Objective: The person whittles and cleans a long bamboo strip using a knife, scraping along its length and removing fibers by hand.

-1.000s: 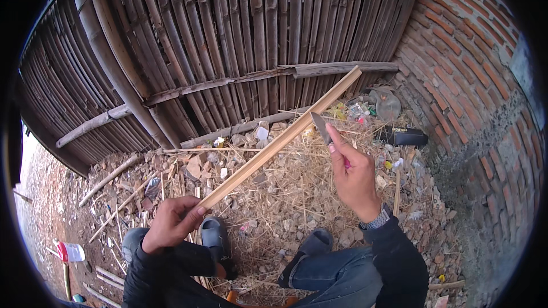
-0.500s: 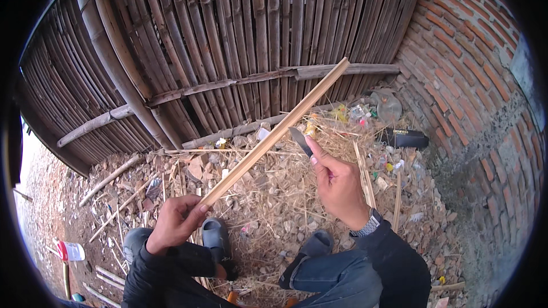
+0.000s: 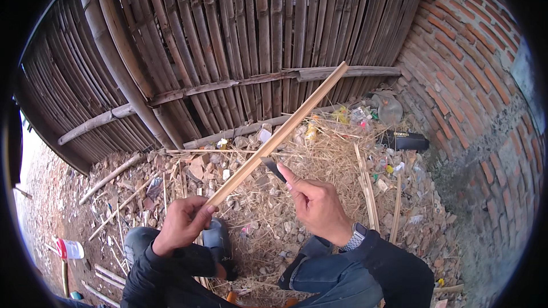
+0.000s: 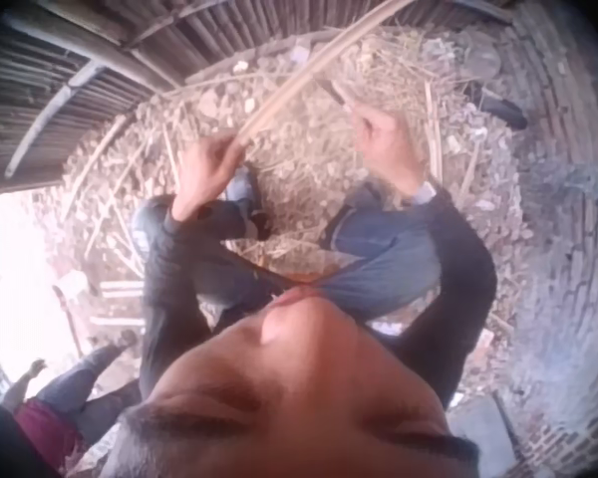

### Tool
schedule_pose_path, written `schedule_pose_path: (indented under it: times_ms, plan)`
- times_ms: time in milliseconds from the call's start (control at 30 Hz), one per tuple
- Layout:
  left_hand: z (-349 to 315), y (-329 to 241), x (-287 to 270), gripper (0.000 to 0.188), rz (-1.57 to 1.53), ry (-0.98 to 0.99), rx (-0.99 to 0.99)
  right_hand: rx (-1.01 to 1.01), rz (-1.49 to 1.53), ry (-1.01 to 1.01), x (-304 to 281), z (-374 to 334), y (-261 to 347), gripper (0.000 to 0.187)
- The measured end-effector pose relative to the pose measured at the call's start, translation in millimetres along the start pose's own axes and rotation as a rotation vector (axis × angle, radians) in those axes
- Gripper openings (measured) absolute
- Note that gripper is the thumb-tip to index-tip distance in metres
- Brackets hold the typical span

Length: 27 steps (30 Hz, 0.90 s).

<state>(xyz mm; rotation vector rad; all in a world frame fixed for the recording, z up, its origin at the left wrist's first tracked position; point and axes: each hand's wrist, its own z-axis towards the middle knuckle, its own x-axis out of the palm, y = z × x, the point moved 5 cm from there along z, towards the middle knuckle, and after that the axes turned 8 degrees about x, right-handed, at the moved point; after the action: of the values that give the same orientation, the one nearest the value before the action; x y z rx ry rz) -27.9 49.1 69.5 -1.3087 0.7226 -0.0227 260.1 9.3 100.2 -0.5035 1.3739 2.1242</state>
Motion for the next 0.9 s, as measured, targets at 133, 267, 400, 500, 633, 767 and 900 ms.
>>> schedule_pose_path:
  times_ms: [133, 267, 400, 500, 633, 767, 900]
  plan:
    - [-4, -1, -3, 0.027, 0.003, -0.031, -0.018, 0.241, -0.065, -0.037, -19, 17, -8, 0.048]
    - [-2, -5, 0, 0.027, 0.073, -0.005, -0.009, 0.015, -0.027, -0.075, 6, -3, -2, 0.047]
    - [-4, -4, -1, 0.027, -0.016, -0.034, -0.027, 0.216, -0.037, -0.039, -11, 12, -16, 0.049]
    - [-2, -2, 8, 0.027, 0.019, -0.021, -0.013, 0.039, -0.003, 0.038, 6, -5, 0, 0.049]
    - [-3, -3, 3, 0.026, -0.018, -0.057, -0.002, 0.235, -0.023, 0.011, -2, 11, -5, 0.049]
    - [-2, -4, 8, 0.027, 0.024, -0.041, -0.008, -0.021, -0.022, 0.014, 17, -8, -1, 0.051]
    - [-5, 2, 3, 0.027, -0.052, -0.077, -0.01, 0.147, -0.079, 0.019, 6, 13, 4, 0.055]
